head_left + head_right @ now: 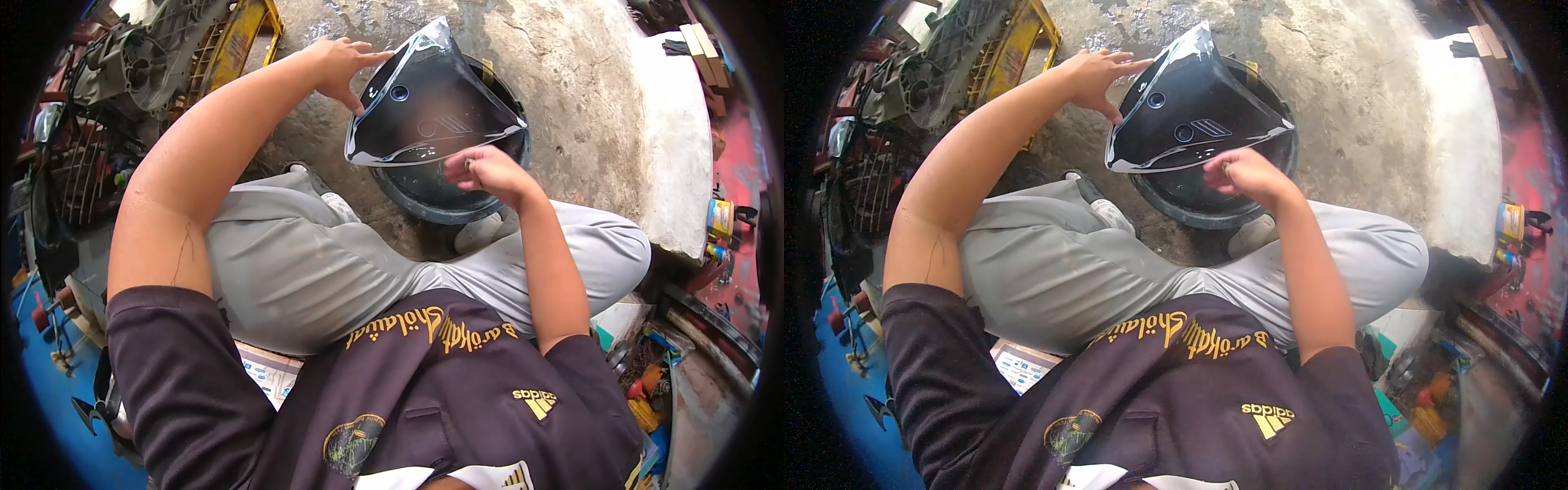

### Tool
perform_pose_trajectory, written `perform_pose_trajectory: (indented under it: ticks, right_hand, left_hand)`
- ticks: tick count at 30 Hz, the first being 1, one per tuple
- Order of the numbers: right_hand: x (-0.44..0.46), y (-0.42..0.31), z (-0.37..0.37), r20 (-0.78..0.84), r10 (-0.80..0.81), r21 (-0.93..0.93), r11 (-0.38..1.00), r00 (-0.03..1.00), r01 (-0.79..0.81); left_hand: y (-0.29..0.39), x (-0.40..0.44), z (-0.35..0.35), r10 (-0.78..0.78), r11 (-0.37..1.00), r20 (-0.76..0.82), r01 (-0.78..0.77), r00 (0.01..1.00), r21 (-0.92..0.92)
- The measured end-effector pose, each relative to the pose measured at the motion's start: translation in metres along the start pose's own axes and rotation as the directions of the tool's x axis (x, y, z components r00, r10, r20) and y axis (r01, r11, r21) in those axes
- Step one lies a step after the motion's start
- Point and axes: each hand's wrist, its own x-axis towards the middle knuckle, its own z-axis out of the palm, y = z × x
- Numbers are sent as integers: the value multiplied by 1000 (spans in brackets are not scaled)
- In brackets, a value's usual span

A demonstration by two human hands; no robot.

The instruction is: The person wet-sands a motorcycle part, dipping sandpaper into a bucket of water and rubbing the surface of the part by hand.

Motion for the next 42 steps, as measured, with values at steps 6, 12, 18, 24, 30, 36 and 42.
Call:
perform_pose_trajectory:
  ticks: [6, 12, 18, 24, 30, 36, 42]
  right_hand:
    - [78, 64, -6, -231, -23, -582, 805, 973, -119]
    - [138, 103, 13, -136, 101, -280, 950, 986, -136]
    - [30, 52, 22, 173, 114, 615, 763, 978, -198]
    - [0, -5, 7, -60, -217, 765, 617, 974, 184]
    - [44, -98, -22, -381, -290, 533, 707, 878, 465]
    - [51, -135, -26, -500, -326, 482, 665, 802, 570]
    - [14, -58, -2, -415, -310, 501, 707, 855, 499]
  left_hand:
    - [-1, 1, -3, 4, 994, 100, 7, 995, -112]
    - [-5, -1, 3, 22, 998, -15, -23, 1000, -60]
    - [-7, 8, 9, 29, 971, 4, -28, 1000, -238]
    - [9, 16, 0, 56, 949, -59, -72, 997, -307]
    - [26, 12, -11, 20, 970, -1, -20, 1000, -241]
    - [26, 23, -13, 60, 984, -66, -70, 996, -162]
    - [23, 27, -10, 100, 989, -100, -110, 990, -100]
